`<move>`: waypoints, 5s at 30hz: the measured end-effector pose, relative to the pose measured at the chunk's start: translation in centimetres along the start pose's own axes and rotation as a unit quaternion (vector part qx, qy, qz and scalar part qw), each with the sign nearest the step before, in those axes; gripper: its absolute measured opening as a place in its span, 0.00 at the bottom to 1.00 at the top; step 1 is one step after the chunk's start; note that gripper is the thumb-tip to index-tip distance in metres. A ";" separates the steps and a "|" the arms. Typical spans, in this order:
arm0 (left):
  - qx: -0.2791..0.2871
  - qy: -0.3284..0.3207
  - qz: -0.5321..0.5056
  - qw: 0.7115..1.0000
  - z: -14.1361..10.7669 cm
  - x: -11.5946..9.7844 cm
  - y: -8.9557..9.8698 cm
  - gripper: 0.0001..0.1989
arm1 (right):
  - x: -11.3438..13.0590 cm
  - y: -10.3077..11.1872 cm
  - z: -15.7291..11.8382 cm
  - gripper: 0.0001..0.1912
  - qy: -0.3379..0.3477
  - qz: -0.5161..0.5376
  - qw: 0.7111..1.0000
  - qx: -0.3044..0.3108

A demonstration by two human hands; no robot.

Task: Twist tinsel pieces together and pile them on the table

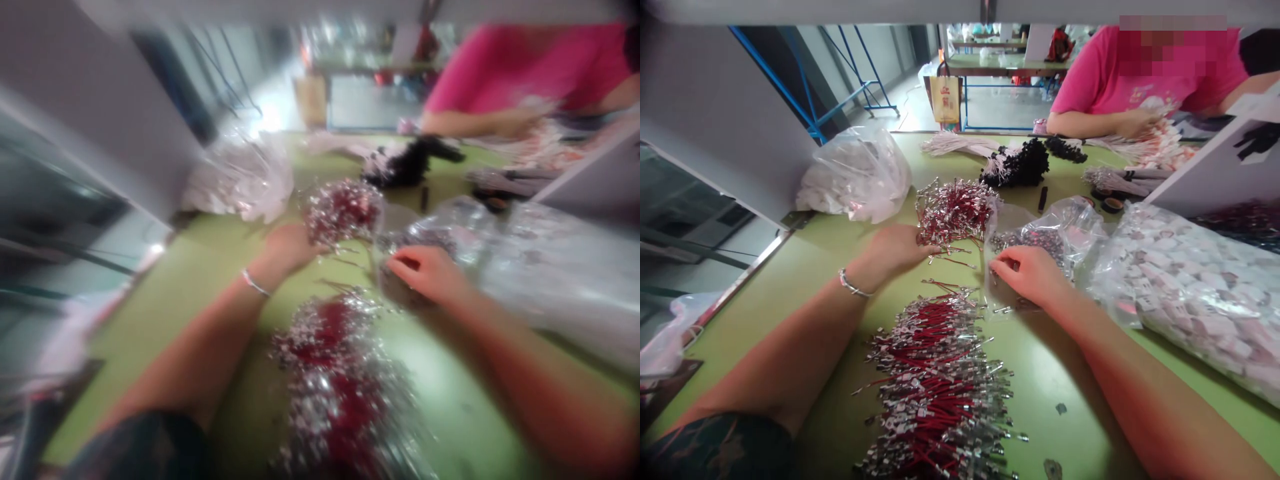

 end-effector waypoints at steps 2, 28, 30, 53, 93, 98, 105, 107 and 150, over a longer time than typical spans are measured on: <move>0.013 -0.001 0.020 1.000 0.0 -0.6 0.0 0.24 | -0.6 -0.5 0.2 0.10 0.009 -0.065 0.997 0.031; -0.001 -0.036 -0.052 0.998 -0.8 -6.4 3.6 0.07 | -0.2 -0.6 -0.1 0.08 -0.060 -0.101 0.992 -0.048; 0.019 -0.015 -0.120 0.993 -1.0 -6.7 3.7 0.08 | 0.2 -0.6 -0.1 0.07 -0.053 -0.040 0.997 -0.047; 0.110 -0.131 -0.200 0.965 -3.8 -8.7 -3.3 0.12 | -1.3 -0.9 0.8 0.07 -0.141 0.084 0.980 -0.112; 0.131 -0.057 -0.317 0.938 -4.3 -8.1 -2.4 0.15 | 1.7 -1.9 -1.2 0.05 -0.056 0.175 0.977 -0.111; 0.143 -0.044 -0.317 0.936 -4.2 -8.1 -2.3 0.15 | 1.8 -1.9 -1.5 0.05 -0.067 0.172 0.975 -0.123; 0.142 -0.045 -0.303 0.941 -4.3 -7.9 -2.5 0.14 | 2.0 -1.8 -1.9 0.06 -0.041 0.157 0.979 -0.126; 0.141 -0.055 -0.286 0.946 -4.3 -7.9 -2.5 0.15 | 1.9 -1.7 -1.8 0.07 -0.022 0.148 0.982 -0.111; -0.060 0.164 -0.538 0.825 -0.1 -2.7 -2.0 0.10 | 0.1 -2.9 -0.3 0.08 0.105 -0.221 0.969 0.030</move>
Point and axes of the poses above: each hand's wrist, its own z-axis towards the middle knuckle, its own y-axis out of the back of the hand, x = y × z, the point moved 3 cm from there along z, towards the middle knuckle, and after that the axes turned 14 degrees about -x, right-handed, at the moved point
